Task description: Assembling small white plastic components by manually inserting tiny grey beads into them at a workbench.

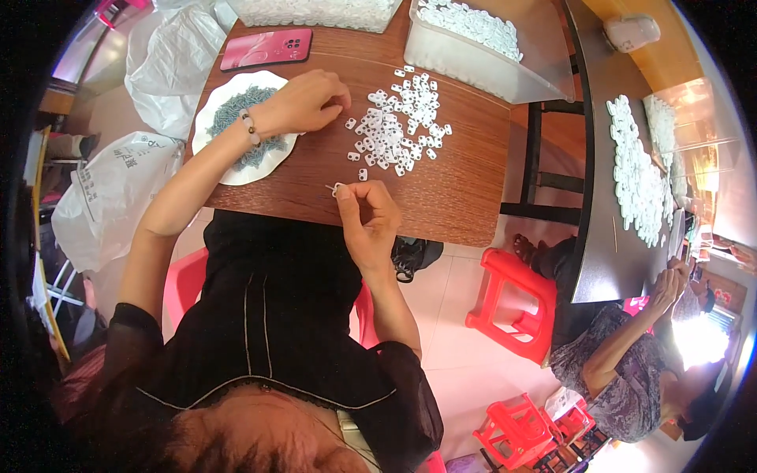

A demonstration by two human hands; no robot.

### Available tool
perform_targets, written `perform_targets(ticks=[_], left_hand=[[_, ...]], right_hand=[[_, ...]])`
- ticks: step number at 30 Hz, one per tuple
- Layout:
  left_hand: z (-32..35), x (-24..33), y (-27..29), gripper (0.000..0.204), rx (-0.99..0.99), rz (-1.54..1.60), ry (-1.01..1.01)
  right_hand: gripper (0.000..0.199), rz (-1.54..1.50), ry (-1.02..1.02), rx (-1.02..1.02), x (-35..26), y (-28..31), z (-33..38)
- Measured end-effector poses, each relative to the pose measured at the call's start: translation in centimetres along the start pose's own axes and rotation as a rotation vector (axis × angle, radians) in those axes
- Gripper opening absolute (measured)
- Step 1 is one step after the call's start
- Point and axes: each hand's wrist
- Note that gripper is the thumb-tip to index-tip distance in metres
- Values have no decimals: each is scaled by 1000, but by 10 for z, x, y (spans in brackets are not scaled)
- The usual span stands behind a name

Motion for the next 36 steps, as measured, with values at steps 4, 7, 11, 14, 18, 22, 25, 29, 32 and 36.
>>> perform_targets(ticks=[4,7,11,14,18,22,25,29,32,36], left_hand=[[1,-1,4,11,-48,74,47],[2,-1,10,11,-68,18,17],[-1,-6,26,10,-226,-210,89],[0,3,27,12,-265,-89,114],[-3,3,3,15,-74,-22,53],[-13,23,-23,19,22,127,-39],[-20,34,-34,24,68,18,-2],[-21,30,-48,25,27,-85,24],[-19,31,-45,23,35,-45,80],[0,31,-27,23,85,406,197]], right_hand=[[11,17,-26,-4,0,0,-1],[11,23,0,7,3,1,0],[12,1,-1,7,3,1,0],[12,27,2,-2,6,1,-1],[12,7,-6,-20,6,-1,1],[11,17,-2,-23,3,-2,0],[11,28,20,-37,4,-3,1],[11,16,16,-35,2,-4,1],[11,29,18,-25,8,-3,1],[11,29,-2,-20,3,-3,0]])
Point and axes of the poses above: each hand's wrist, its own z-axis away from the middle knuckle, its own y-axis out of the back of the hand, x = y × z, and after that the axes turned 1 degree about -y, right-handed
